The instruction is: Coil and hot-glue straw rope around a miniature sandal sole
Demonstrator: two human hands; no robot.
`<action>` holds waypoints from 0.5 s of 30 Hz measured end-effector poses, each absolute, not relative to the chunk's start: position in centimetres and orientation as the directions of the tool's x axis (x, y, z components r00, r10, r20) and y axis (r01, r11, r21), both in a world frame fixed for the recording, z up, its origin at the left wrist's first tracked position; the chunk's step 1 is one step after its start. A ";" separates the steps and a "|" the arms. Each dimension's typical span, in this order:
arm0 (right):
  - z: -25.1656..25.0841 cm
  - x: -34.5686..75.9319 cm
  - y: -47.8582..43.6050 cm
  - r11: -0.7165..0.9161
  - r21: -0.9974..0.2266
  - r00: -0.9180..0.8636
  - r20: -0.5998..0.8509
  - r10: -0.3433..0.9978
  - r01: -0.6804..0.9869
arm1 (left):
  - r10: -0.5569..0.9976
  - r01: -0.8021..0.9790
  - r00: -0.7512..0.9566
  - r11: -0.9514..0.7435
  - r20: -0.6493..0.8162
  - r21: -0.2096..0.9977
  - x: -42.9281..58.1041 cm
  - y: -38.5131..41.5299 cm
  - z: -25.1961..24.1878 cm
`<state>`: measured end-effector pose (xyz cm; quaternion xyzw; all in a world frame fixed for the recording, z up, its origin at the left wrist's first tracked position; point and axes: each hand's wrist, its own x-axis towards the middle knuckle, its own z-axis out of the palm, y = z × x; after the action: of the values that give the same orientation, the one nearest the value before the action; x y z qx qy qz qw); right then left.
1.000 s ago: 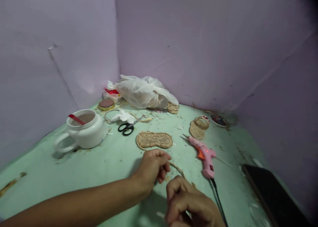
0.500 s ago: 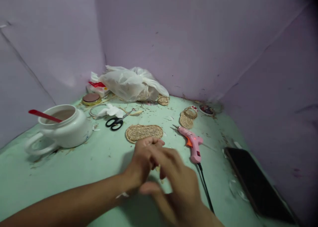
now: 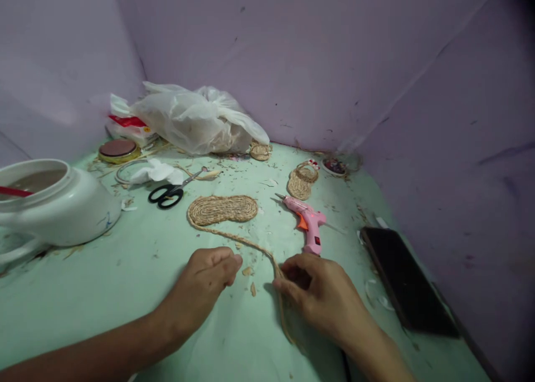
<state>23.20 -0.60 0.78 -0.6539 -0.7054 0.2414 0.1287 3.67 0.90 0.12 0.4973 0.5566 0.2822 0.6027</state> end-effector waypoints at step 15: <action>1.1 22.9 -0.5 -0.426 -0.899 -0.322 -0.436 0.840 0.105 | 0.764 0.504 0.595 -0.597 0.250 0.625 4.1 1.4 -0.4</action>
<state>22.90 -0.46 1.11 -0.5135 -0.4604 0.6702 0.2742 4.06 1.44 -0.35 0.8560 0.3703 0.2561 0.2541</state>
